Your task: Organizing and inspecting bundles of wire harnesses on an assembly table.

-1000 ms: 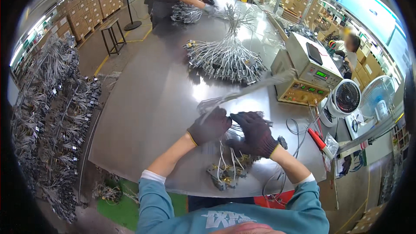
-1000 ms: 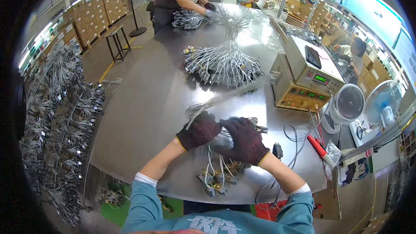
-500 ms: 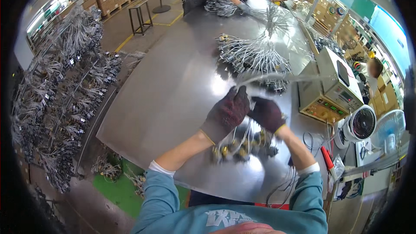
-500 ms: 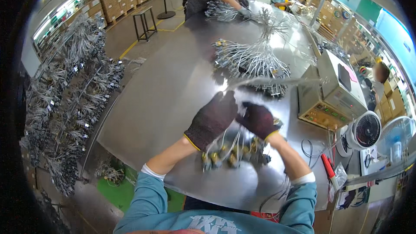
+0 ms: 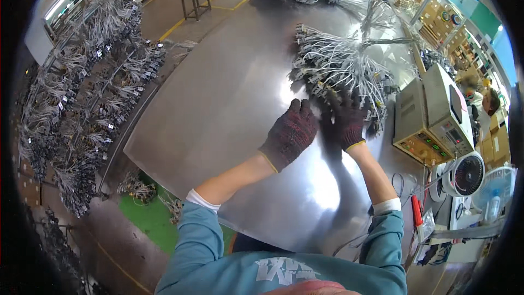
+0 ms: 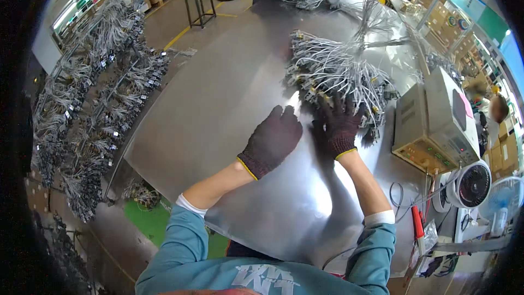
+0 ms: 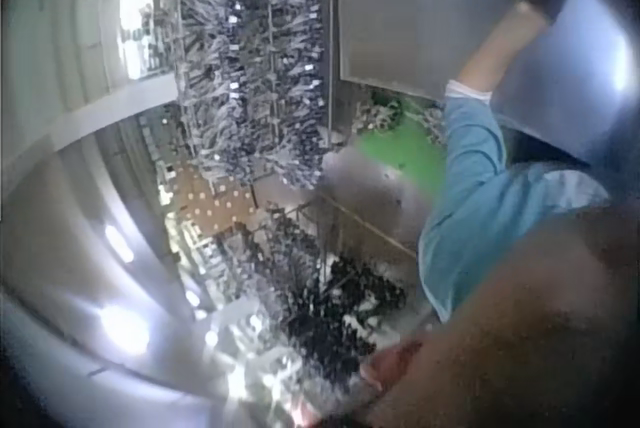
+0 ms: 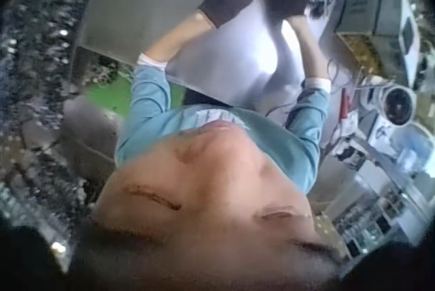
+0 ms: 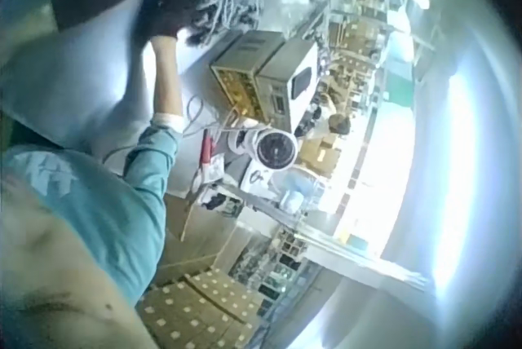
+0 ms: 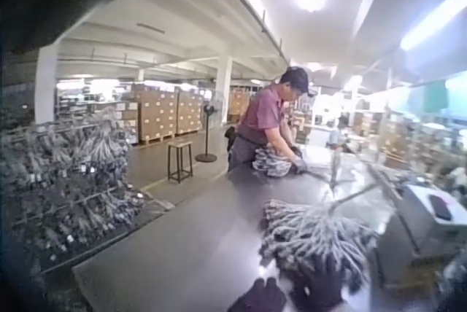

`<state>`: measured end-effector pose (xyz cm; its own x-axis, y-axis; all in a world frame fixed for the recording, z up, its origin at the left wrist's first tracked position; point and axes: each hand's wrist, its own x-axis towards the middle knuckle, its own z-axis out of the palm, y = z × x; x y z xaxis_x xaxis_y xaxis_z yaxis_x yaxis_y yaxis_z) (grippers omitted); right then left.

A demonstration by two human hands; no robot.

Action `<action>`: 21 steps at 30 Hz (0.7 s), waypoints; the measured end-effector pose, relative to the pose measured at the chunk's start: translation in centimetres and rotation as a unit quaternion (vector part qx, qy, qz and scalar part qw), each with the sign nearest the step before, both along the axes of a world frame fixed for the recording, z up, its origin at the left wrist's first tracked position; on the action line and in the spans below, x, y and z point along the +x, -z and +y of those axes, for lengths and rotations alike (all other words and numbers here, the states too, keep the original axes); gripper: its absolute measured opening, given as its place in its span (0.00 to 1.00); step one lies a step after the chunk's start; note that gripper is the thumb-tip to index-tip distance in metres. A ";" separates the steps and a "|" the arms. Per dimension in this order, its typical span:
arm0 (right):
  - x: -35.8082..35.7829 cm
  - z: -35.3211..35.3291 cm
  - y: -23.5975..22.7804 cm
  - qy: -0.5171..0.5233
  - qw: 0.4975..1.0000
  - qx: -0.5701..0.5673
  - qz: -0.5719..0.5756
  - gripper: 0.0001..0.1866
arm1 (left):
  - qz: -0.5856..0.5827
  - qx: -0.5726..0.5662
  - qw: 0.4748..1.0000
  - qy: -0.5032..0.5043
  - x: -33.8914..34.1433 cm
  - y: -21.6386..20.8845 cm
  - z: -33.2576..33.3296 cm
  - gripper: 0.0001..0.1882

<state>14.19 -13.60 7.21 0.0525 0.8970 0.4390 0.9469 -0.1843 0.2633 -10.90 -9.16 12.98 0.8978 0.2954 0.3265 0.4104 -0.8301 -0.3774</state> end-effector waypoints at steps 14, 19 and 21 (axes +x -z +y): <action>11.8 13.7 -1.4 0.103 0.994 -0.046 0.010 0.36 | 0.058 -0.016 0.997 -0.042 1.6 2.5 2.9 0.12; 10.6 15.6 -1.2 0.121 0.982 -0.106 -0.094 0.34 | 0.081 -0.041 0.995 -0.044 1.3 3.1 2.2 0.09; 9.9 12.2 5.4 -0.003 0.993 0.032 -0.112 0.32 | 0.080 -0.059 0.994 -0.038 1.8 3.2 1.9 0.08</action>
